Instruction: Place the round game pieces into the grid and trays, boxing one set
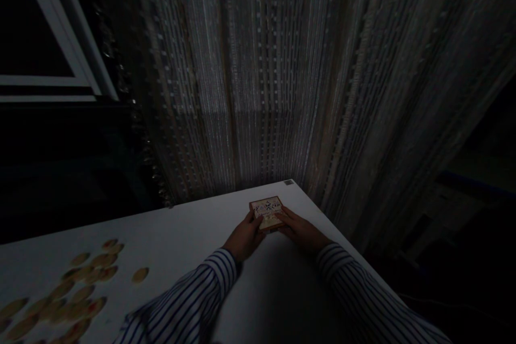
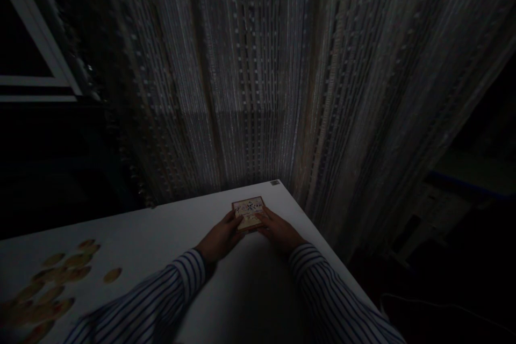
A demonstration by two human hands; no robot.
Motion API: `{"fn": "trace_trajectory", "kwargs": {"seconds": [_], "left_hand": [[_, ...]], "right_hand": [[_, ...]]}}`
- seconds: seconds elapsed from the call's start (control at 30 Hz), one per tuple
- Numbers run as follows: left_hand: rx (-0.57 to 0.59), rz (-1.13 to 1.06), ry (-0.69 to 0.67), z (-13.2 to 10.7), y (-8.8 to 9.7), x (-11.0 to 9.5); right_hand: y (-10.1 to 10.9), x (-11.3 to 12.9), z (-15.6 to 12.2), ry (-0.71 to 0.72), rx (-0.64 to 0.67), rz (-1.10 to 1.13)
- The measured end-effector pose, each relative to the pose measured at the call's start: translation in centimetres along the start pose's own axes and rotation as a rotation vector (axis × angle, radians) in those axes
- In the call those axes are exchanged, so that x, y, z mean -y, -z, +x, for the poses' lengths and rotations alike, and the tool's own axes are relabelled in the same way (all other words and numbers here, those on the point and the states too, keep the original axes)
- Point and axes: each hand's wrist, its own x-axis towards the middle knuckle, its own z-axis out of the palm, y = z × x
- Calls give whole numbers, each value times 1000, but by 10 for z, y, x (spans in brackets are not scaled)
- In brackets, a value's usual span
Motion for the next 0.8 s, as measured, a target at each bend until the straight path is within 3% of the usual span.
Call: {"fn": "trace_trajectory", "kwargs": {"seconds": [0.8], "left_hand": [[-106,4,19,-3,-11,1]], "right_hand": [[8,3,-4,60,-61,58]]}}
